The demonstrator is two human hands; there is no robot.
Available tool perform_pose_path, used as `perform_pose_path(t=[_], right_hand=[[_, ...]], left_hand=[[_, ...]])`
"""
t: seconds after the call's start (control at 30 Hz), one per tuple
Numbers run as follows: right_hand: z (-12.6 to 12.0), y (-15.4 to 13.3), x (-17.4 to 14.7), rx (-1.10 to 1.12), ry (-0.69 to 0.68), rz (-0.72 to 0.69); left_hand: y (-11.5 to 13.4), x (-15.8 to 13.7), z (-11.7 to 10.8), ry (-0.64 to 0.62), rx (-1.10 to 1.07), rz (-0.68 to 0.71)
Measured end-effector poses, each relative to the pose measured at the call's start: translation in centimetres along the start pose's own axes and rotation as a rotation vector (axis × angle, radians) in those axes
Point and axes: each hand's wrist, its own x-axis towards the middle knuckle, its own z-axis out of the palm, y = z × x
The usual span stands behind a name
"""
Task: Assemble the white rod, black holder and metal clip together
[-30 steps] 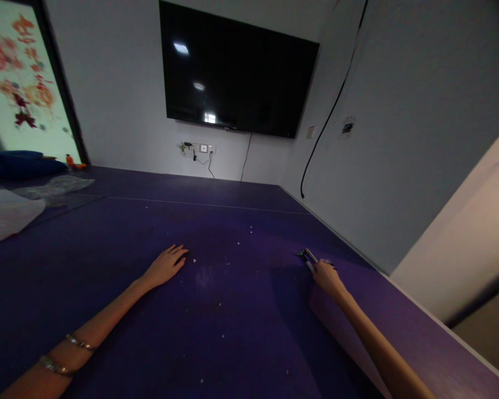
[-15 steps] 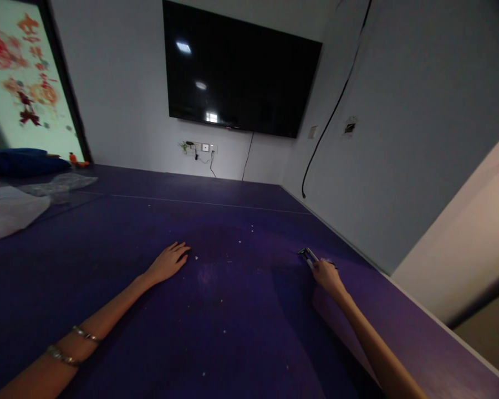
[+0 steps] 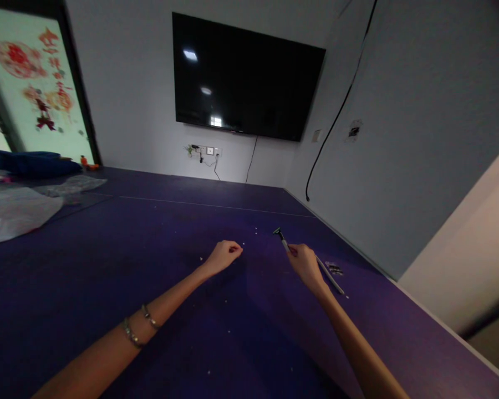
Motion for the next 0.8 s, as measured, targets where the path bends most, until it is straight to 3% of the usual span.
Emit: perform_pose_path(t=[0.17,0.33,0.5,0.8], right_hand=[[0.2,-4.7,-0.8,0.013,-0.013,-0.057],[1.0,-7.3,-1.9,0.020,-0.081,-0.114],[1.3,-8.2,-2.8,-0.034,-0.117,-0.145],[1.6,-9.5,-3.5,-0.017,-0.184,-0.156]], left_hand=[[2.8,1.7,3.7,-0.025,-0.214,-0.099],[3.3,2.2,5.4,0.018,-0.258,-0.206],[2.9,1.9,4.9,0.068,-0.223,-0.213],[2.6,1.8,3.2,-0.083,0.037,-0.226]])
